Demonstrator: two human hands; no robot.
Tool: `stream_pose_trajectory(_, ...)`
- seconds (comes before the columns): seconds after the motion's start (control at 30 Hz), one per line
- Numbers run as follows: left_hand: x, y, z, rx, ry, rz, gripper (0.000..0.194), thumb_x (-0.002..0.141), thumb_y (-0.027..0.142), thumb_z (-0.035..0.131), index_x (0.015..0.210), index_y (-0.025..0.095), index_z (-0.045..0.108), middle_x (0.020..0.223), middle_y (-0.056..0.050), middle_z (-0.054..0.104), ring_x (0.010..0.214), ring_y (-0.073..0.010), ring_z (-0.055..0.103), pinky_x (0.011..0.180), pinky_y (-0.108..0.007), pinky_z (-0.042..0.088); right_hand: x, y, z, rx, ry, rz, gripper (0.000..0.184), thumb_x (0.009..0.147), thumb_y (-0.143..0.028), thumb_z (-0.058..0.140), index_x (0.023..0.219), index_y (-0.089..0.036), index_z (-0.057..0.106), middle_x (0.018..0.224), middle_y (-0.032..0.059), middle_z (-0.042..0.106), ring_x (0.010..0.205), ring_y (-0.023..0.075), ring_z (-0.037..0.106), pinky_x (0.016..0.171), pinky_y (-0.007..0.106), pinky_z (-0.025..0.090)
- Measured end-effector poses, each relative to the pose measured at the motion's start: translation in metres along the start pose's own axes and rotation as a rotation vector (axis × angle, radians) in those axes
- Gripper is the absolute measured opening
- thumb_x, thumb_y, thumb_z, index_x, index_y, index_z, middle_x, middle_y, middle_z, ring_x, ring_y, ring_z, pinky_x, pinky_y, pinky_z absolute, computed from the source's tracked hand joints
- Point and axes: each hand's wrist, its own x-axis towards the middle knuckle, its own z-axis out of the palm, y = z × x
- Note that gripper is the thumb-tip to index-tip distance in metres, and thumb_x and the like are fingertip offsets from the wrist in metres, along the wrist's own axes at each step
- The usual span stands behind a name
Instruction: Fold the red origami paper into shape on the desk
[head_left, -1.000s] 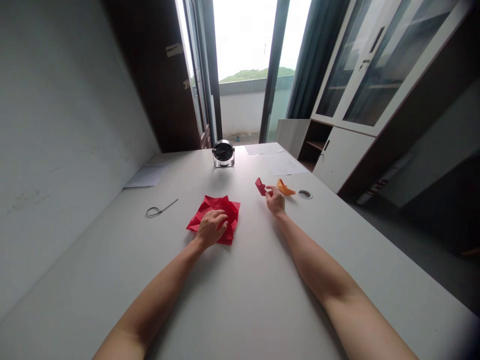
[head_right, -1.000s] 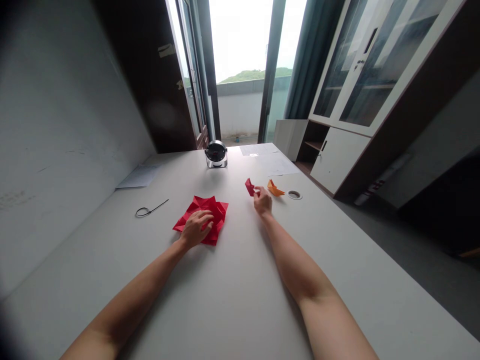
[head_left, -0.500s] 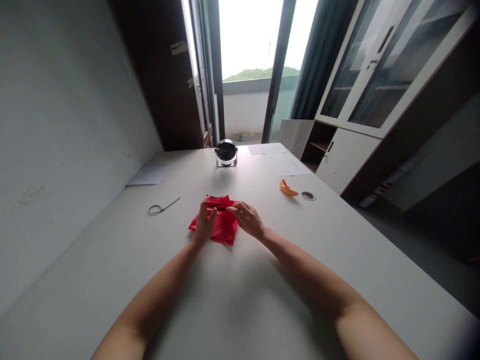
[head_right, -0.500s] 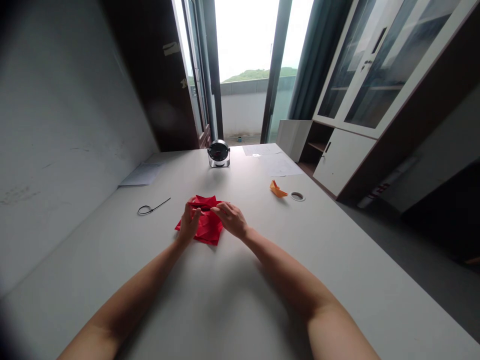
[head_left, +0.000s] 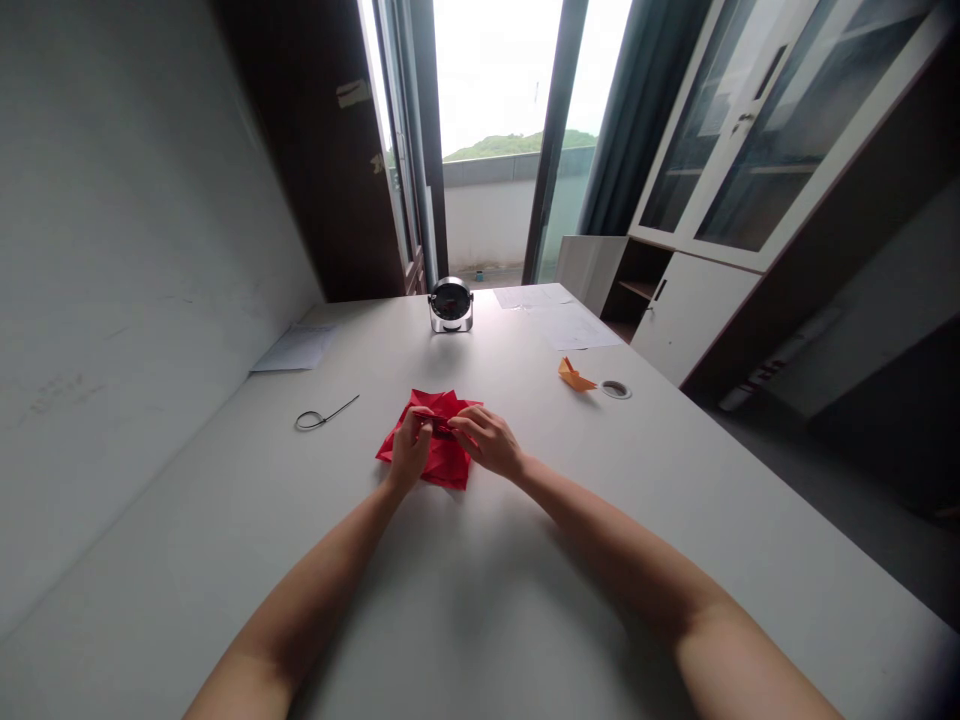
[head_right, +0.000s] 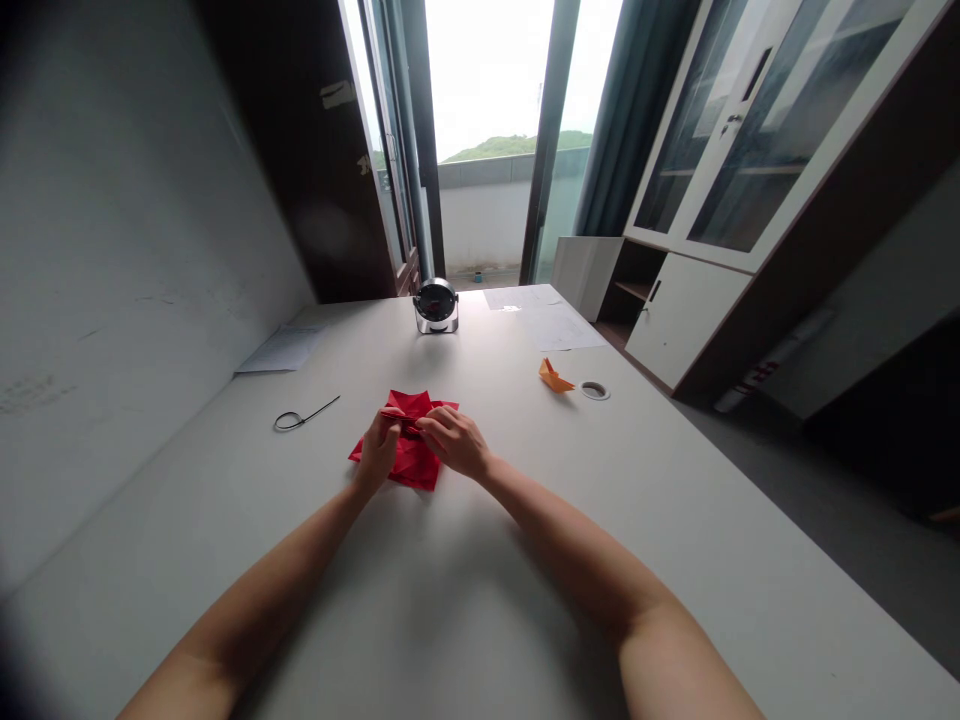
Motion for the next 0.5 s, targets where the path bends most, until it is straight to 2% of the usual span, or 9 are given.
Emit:
stream_pose_trajectory(0.13,-0.002,0.006,0.000,0.055,-0.130,-0.004,0.014,0.090,0.023,0.049,0.098,0.022,0.060,0.086,-0.001,0.067,0.075,-0.0164,0.062,0.071,-0.028,0.048,-0.001,0.001,0.003,-0.029,-0.010,-0.006,0.018,0.097,-0.019,0.050,0.107,-0.024,0.064,0.101,0.0079,0.063,0.095,0.0199,0.057,0.079,0.033,0.048)
stream_pose_trajectory(0.23,-0.003,0.009,0.000,0.061,-0.187,0.001,0.016,0.089,0.024,0.050,0.101,0.022,0.060,0.084,-0.001,0.067,0.071,-0.0158,0.061,0.068,-0.027,0.047,-0.002,0.003,0.005,-0.041,-0.030,0.000,0.017,0.097,-0.018,0.051,0.107,-0.024,0.064,0.103,0.0078,0.062,0.097,0.0199,0.057,0.079,0.032,0.049)
stream_pose_trajectory(0.33,-0.004,0.011,0.000,0.062,-0.219,0.002,0.017,0.090,0.024,0.050,0.103,0.022,0.060,0.083,-0.001,0.067,0.069,-0.0156,0.061,0.066,-0.027,0.047,-0.001,0.004,0.005,-0.036,-0.035,0.003,0.019,0.096,-0.018,0.052,0.111,-0.023,0.063,0.102,0.0078,0.063,0.095,0.0195,0.057,0.080,0.033,0.050)
stream_pose_trajectory(0.5,-0.004,0.011,0.001,0.037,-0.210,0.001,0.021,0.090,0.024,0.050,0.109,0.022,0.059,0.088,-0.002,0.068,0.071,-0.0157,0.062,0.065,-0.027,0.048,-0.001,0.002,0.003,-0.029,-0.037,0.018,0.020,0.095,-0.020,0.054,0.113,-0.022,0.061,0.104,0.0084,0.063,0.094,0.0202,0.057,0.080,0.033,0.050)
